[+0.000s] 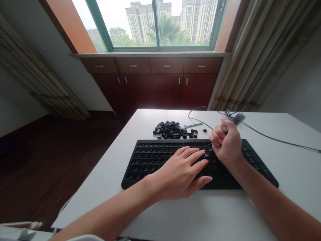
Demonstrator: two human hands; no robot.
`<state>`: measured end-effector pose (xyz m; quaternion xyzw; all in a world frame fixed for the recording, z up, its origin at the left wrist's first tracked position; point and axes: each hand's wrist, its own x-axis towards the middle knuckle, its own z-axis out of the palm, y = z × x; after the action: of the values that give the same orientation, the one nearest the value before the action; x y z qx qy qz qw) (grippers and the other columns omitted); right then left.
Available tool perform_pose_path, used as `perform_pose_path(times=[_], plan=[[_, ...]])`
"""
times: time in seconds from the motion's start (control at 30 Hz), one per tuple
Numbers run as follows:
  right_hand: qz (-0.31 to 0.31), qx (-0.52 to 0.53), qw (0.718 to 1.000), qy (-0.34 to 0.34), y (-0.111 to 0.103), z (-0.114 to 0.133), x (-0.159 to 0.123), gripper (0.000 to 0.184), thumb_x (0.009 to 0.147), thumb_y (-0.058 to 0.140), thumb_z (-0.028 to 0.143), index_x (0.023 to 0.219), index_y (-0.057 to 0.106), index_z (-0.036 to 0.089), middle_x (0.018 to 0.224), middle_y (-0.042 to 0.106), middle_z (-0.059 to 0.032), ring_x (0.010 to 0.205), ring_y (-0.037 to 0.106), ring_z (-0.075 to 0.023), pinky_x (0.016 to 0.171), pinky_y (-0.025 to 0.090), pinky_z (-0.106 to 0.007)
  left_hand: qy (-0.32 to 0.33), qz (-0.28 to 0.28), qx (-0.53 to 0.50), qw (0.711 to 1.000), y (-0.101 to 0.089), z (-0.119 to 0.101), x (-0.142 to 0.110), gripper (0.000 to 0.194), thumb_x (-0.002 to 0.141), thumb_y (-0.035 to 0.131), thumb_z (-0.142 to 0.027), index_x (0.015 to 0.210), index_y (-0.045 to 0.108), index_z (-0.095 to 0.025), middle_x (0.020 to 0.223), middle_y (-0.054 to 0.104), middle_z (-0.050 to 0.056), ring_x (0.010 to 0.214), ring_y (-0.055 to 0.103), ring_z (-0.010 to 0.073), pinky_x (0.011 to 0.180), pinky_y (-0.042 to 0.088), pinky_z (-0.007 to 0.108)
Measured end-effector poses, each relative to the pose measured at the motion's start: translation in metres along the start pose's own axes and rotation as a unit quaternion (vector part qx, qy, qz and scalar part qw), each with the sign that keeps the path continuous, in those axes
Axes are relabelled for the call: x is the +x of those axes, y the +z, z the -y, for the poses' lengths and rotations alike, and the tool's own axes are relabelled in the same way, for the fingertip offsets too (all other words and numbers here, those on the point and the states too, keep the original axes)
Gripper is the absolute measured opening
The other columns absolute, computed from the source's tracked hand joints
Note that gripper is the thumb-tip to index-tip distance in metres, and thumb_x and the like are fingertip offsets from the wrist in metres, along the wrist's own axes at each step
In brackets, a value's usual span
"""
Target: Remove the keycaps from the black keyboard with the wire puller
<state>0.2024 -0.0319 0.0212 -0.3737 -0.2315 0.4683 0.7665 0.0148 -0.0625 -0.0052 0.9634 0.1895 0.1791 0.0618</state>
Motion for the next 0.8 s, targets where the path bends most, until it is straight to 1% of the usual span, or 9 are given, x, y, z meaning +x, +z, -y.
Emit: perform_pose_path(times=[0.13,0.27,0.37,0.47,0.53,0.63,0.7,0.8], plan=[[0.002,-0.005,1.0,-0.001,-0.002,-0.002,0.0,0.037,0.078,0.068,0.025,0.058,0.037,0.022,0.041,0.031,0.0104,0.034,0.022,-0.0058,0.031,0.019,-0.021,-0.021,-0.018,-0.011,1.0,-0.003,0.001,0.002,0.045,0.107,0.042,-0.046,0.133,0.061,-0.015,0.145,0.059,0.013,0.132,0.055,0.0294,0.113,0.044,0.047],[-0.002,-0.012,1.0,-0.005,-0.003,-0.002,0.0,0.037,0.08,0.067,0.025,0.058,0.038,0.022,0.042,0.031,0.01,0.034,0.024,-0.0059,0.032,0.019,-0.021,-0.069,-0.048,-0.007,0.996,-0.011,0.009,0.003,0.042,0.106,0.045,-0.044,0.132,0.062,-0.015,0.145,0.059,0.012,0.13,0.056,0.0282,0.112,0.045,0.047],[-0.001,-0.015,1.0,-0.006,-0.003,-0.002,-0.001,0.037,0.081,0.067,0.024,0.058,0.038,0.022,0.042,0.031,0.0099,0.034,0.024,-0.006,0.032,0.019,-0.021,-0.123,-0.082,0.017,0.989,-0.018,0.024,0.002,0.042,0.105,0.047,-0.044,0.133,0.06,-0.016,0.146,0.057,0.013,0.133,0.054,0.029,0.113,0.045,0.048],[0.008,-0.014,1.0,-0.003,-0.003,-0.002,-0.002,0.038,0.081,0.067,0.024,0.058,0.038,0.022,0.042,0.031,0.01,0.034,0.024,-0.006,0.032,0.02,-0.021,-0.192,-0.109,0.049,0.974,-0.024,0.045,-0.001,0.047,0.105,0.047,-0.046,0.138,0.056,-0.014,0.146,0.056,0.015,0.136,0.051,0.0312,0.114,0.044,0.052],[0.016,-0.017,1.0,-0.005,-0.003,-0.003,-0.003,0.038,0.082,0.067,0.024,0.058,0.038,0.022,0.042,0.031,0.0099,0.034,0.024,-0.0061,0.032,0.02,-0.022,-0.229,-0.107,0.065,0.965,-0.026,0.058,-0.003,0.05,0.105,0.046,-0.048,0.14,0.055,-0.013,0.147,0.055,0.016,0.138,0.05,0.0321,0.115,0.043,0.053],[0.033,-0.025,0.999,-0.01,-0.002,-0.005,-0.005,0.037,0.084,0.066,0.025,0.059,0.04,0.022,0.043,0.031,0.0098,0.034,0.024,-0.0064,0.032,0.02,-0.022,-0.253,-0.087,0.079,0.96,-0.024,0.073,-0.007,0.056,0.106,0.042,-0.051,0.144,0.051,-0.011,0.152,0.051,0.017,0.142,0.045,0.0329,0.117,0.04,0.053],[0.046,-0.029,0.998,-0.013,-0.002,-0.005,-0.006,0.038,0.085,0.067,0.026,0.059,0.04,0.022,0.043,0.032,0.0098,0.035,0.025,-0.0064,0.032,0.02,-0.022,-0.256,-0.071,0.083,0.96,-0.023,0.078,-0.009,0.059,0.106,0.04,-0.052,0.147,0.049,-0.01,0.154,0.048,0.018,0.145,0.043,0.0328,0.119,0.038,0.052],[0.059,-0.031,0.998,-0.017,-0.001,-0.006,-0.008,0.038,0.087,0.067,0.026,0.06,0.04,0.022,0.044,0.032,0.0099,0.035,0.024,-0.0064,0.033,0.02,-0.022,-0.259,-0.059,0.086,0.96,-0.021,0.079,-0.01,0.062,0.106,0.038,-0.054,0.148,0.049,-0.01,0.156,0.046,0.019,0.147,0.041,0.0329,0.12,0.037,0.052]])
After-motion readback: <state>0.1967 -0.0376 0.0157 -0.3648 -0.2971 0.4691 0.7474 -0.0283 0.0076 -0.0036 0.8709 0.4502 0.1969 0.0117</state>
